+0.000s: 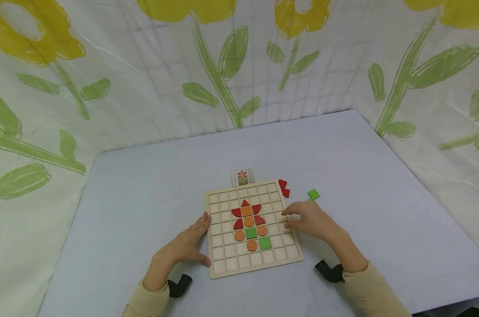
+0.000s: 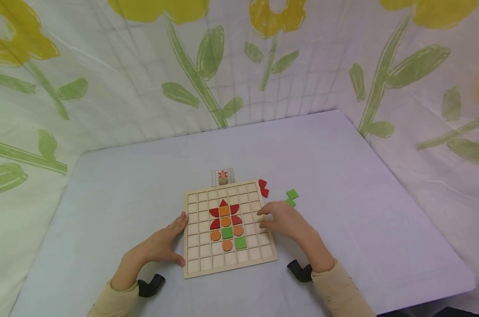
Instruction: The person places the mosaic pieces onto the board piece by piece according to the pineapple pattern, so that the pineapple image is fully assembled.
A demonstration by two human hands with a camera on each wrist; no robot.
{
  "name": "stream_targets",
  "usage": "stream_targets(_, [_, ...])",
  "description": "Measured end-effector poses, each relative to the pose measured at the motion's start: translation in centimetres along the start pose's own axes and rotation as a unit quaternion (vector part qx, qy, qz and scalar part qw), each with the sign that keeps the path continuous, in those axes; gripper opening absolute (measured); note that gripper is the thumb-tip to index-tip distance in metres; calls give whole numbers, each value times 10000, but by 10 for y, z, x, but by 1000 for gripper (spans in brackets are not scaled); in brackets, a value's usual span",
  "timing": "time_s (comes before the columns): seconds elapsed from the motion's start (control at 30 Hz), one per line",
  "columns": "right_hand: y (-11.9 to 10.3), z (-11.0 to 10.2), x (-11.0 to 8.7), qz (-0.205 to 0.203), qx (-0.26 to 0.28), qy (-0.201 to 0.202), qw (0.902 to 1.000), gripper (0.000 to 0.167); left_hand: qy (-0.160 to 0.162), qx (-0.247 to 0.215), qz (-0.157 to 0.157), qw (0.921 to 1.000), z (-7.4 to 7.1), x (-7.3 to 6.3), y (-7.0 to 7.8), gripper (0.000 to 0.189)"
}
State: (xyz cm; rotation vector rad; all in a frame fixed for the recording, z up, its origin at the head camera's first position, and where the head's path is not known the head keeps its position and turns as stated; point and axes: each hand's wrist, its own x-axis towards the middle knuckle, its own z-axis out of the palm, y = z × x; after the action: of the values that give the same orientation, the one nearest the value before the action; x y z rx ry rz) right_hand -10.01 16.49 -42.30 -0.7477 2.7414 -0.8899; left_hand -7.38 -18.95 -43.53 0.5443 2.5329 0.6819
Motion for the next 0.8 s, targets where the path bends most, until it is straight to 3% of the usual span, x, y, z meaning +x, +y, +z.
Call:
stream_targets(0.17, [8, -2, -3, 102, 8, 159, 9998, 26, -3, 0, 32, 10000, 1, 1, -1, 119])
stream_targets(0.3, [22, -10, -6, 645, -23, 537, 9965, 27, -10, -5, 36, 10000, 1, 1, -2, 119])
stream_targets(0.47, [42, -20, -11, 1395, -288, 1035, 9844, 30, -6, 11, 5, 10000, 2, 1, -3, 120])
stream_targets(0.63, [50, -22, -13, 1819, -332, 1049, 9771, 36, -10, 11, 30, 10000, 1, 1, -3, 120])
stream_targets(0.8, [54, -21, -9, 1893, -280, 930, 9771, 37, -20, -17, -2, 10000, 1, 1, -2, 120])
